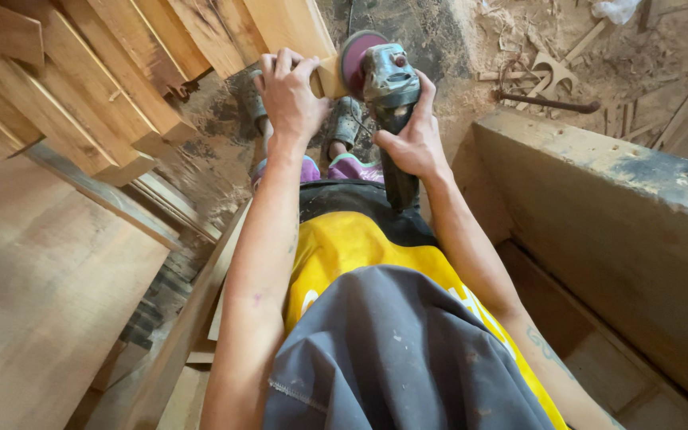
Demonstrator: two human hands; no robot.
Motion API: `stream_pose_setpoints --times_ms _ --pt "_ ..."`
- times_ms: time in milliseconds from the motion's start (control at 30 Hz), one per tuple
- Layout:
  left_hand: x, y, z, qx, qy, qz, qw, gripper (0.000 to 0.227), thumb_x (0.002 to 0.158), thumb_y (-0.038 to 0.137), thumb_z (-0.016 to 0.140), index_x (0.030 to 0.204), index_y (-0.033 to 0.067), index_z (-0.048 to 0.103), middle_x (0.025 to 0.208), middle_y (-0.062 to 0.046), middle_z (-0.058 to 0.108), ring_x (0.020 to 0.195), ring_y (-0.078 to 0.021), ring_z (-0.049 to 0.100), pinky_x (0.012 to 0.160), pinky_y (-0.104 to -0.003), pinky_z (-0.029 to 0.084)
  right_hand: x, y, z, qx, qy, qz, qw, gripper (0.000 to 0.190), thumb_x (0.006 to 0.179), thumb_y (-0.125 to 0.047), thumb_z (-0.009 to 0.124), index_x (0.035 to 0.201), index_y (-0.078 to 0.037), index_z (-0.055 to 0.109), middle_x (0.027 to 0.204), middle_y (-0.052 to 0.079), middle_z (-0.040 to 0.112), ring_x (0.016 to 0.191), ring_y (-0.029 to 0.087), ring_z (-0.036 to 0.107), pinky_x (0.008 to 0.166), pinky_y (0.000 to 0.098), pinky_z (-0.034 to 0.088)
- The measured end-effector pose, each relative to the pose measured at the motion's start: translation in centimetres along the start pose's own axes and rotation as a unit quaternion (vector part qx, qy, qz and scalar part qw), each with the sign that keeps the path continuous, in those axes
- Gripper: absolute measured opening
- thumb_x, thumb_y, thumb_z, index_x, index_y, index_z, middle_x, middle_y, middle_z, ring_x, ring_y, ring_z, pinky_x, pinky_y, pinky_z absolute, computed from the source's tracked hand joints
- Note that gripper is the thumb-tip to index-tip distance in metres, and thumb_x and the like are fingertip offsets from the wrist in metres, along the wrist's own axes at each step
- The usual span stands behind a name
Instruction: The person sands small pyramid-shaped wooden blocks using a hand-held angle grinder, rotating each block to smooth multiple surfaces.
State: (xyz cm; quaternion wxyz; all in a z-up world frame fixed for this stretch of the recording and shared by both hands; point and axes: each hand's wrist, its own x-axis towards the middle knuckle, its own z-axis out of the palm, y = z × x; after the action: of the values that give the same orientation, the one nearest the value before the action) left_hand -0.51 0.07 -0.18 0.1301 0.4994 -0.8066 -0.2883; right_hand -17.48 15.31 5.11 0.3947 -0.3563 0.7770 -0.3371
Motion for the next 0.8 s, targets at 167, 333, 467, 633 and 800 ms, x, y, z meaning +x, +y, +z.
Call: stream_pose_setpoints --times_ms 167,333,467,633,800 --pt "0.1 0.4 -0.6 -0.007 -0.003 -0.012 1.0 0.053 0.056 0.021 0.093 0.106 0.0146 0.078 0.108 -0.003 0.061 0.111 -0.0279 0.051 0.096 -0.051 0.039 0.4 -0.1 -0.3 0.001 0.008 0.053 0.999 0.102 0.075 -0.012 0.08 0.156 -0.016 0.018 0.125 0.021 0.068 0.11 0.032 0.072 0.095 0.0418 0.058" --pt "0.2 -0.6 -0.1 0.006 -0.052 -0.008 0.999 0.056 0.057 0.011 0.087 0.111 0.0162 0.077 0.106 -0.005 0.061 0.112 -0.0293 0.05 0.096 -0.053 0.037 0.3 0.3 -0.9 0.005 0.027 0.101 0.994 0.103 0.073 -0.013 0.08 0.155 -0.016 0.017 0.118 0.018 0.071 0.104 0.029 0.074 0.092 0.0401 0.059" --pt "0.2 -1.7 1.1 0.066 -0.007 0.037 0.997 0.073 0.074 0.0 0.078 0.144 0.0172 0.064 0.119 -0.004 0.061 0.121 -0.0255 0.051 0.103 -0.046 0.043 -0.1 0.8 -1.4 0.006 0.045 0.076 0.996 0.105 0.073 -0.012 0.082 0.155 -0.013 0.016 0.121 0.018 0.068 0.107 0.029 0.072 0.094 0.0407 0.058" --pt "-0.8 -0.3 1.7 0.041 0.027 -0.091 0.995 0.077 0.061 0.035 0.095 0.119 0.0017 0.057 0.116 -0.019 0.057 0.114 -0.0347 0.05 0.092 -0.055 0.043 -0.3 1.0 -1.6 0.021 0.066 0.059 0.996 0.102 0.074 -0.01 0.082 0.155 -0.012 0.02 0.126 0.019 0.066 0.112 0.029 0.069 0.098 0.0405 0.057" --pt "-1.2 1.3 1.5 0.066 0.006 -0.09 0.994 0.071 0.059 0.037 0.097 0.109 0.0048 0.058 0.113 -0.017 0.055 0.112 -0.0354 0.05 0.092 -0.054 0.042 -0.7 0.4 -1.8 0.035 0.053 0.064 0.996 0.105 0.074 -0.009 0.082 0.156 -0.013 0.017 0.128 0.018 0.064 0.114 0.027 0.068 0.098 0.0399 0.056"
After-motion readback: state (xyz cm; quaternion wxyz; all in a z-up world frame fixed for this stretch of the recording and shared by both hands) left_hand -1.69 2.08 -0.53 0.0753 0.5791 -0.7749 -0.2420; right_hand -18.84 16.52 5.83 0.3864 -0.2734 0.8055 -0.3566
